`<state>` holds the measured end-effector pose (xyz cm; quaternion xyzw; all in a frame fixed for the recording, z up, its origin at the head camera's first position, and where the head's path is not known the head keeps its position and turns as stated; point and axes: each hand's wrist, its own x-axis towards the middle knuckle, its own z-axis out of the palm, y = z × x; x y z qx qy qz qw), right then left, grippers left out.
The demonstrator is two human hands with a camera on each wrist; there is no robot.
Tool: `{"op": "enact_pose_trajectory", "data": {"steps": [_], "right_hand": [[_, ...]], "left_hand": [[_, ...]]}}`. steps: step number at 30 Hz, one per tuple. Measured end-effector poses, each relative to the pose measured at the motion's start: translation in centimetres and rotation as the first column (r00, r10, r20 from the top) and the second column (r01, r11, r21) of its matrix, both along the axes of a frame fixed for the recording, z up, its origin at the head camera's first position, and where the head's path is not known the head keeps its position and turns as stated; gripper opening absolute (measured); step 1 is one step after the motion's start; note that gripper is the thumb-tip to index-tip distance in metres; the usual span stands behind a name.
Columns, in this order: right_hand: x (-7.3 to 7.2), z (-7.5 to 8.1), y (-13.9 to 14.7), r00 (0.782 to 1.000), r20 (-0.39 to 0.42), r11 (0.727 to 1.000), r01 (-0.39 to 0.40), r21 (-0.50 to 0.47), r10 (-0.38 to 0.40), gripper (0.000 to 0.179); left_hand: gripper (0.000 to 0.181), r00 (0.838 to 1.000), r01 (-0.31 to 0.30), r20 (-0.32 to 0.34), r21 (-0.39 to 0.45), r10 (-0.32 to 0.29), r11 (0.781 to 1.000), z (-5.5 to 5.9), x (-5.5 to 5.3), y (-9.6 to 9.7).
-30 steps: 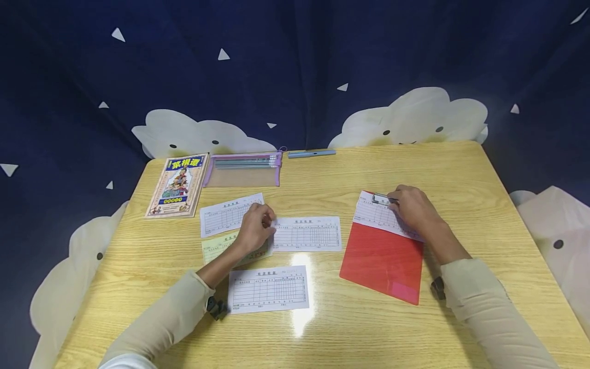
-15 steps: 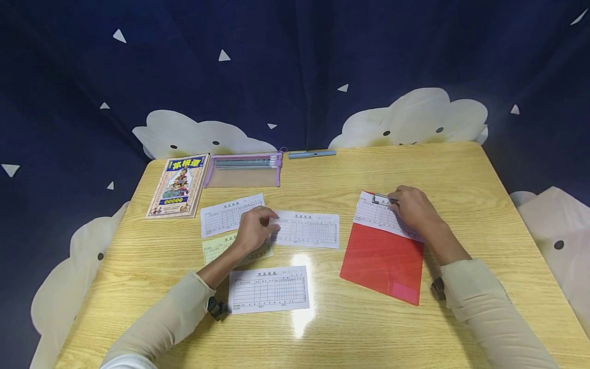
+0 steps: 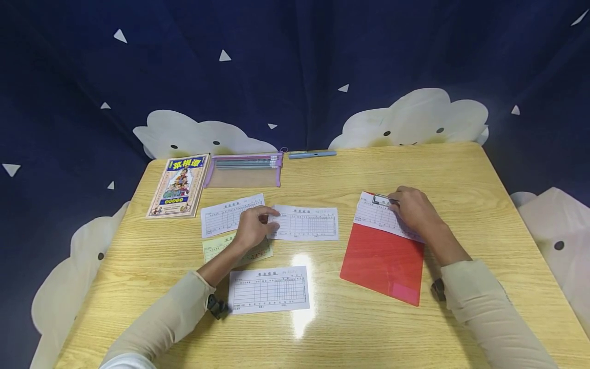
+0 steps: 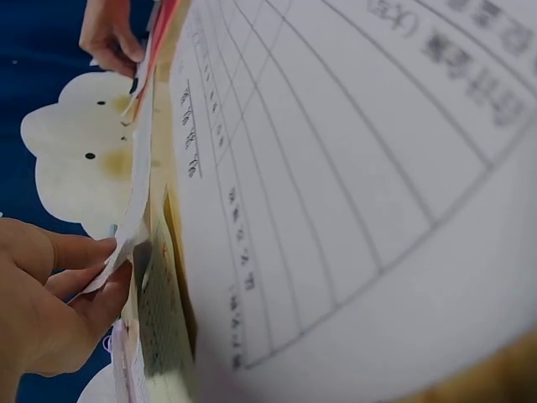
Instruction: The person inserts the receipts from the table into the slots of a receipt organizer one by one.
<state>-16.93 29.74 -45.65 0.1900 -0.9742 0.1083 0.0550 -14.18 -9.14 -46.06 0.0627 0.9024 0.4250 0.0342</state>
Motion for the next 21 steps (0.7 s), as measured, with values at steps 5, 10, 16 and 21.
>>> {"op": "enact_pose_trajectory", "data": {"steps": [5, 10, 16, 21], "right_hand": [[0.0, 0.0, 0.0, 1.000, -0.023, 1.000, -0.006, -0.014, 0.006, 0.022], [0.0, -0.1, 0.0, 0.999, -0.033, 1.000, -0.010, -0.017, 0.010, 0.022], [-0.1, -0.1, 0.0, 1.000, -0.017, 1.000, -0.001, -0.005, 0.001, 0.023], [0.0, -0.1, 0.1, 1.000, -0.015, 1.000, 0.000, -0.007, 0.000, 0.023]], "left_hand": [[0.031, 1.000, -0.018, 0.010, 0.017, 0.017, 1.000, 0.2, -0.2, 0.1], [0.032, 0.998, -0.040, 0.045, 0.055, 0.038, 0.998, 0.9, -0.7, -0.1], [0.031, 0.988, -0.101, 0.127, 0.120, 0.086, 0.988, 1.7, -1.6, -0.5], [0.030, 0.983, -0.125, 0.162, 0.207, 0.092, 0.970, 2.5, -2.1, -0.4]]}}
